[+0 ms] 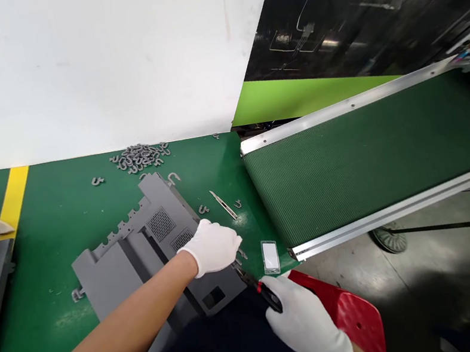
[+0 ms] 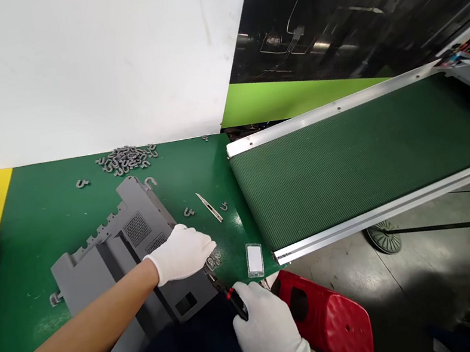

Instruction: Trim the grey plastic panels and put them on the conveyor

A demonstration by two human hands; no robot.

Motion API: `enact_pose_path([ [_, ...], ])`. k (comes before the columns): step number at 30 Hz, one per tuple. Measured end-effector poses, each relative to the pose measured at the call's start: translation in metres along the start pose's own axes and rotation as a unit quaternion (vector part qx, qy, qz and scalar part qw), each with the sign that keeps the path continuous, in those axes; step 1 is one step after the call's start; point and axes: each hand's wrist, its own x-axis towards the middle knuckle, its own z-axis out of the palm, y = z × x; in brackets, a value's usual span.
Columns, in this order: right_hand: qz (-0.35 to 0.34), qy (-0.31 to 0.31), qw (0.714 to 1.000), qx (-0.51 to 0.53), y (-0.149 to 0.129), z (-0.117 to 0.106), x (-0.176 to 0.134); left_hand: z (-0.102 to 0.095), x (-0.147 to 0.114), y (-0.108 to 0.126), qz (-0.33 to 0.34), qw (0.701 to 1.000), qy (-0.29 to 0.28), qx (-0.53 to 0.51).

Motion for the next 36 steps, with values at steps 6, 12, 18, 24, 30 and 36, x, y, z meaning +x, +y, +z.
enact_pose_path([
  [6, 0.009, -0.014, 1.0, -0.008, 0.001, 0.003, 0.003, -0.003, -0.002, 0.0, 0.001, 1.0, -0.001, 0.008],
  [12, 0.002, -0.012, 1.0, -0.002, -0.002, 0.003, 0.005, -0.004, -0.005, 0.0, 0.002, 1.0, -0.004, 0.003],
  [18, 0.004, -0.001, 1.0, -0.003, -0.002, 0.005, 0.007, -0.004, -0.004, -0.001, 0.001, 1.0, -0.004, 0.003],
  [24, -0.001, -0.001, 1.0, -0.013, -0.004, 0.003, 0.008, -0.003, -0.004, -0.001, -0.001, 1.0, -0.004, 0.003],
  [30, -0.007, -0.017, 1.0, 0.01, -0.003, -0.001, 0.01, -0.003, -0.005, -0.002, 0.004, 1.0, 0.007, 0.002],
  [36, -0.024, -0.011, 1.0, 0.015, -0.001, 0.002, 0.014, -0.004, -0.005, -0.002, -0.001, 1.0, 0.006, 0.0],
])
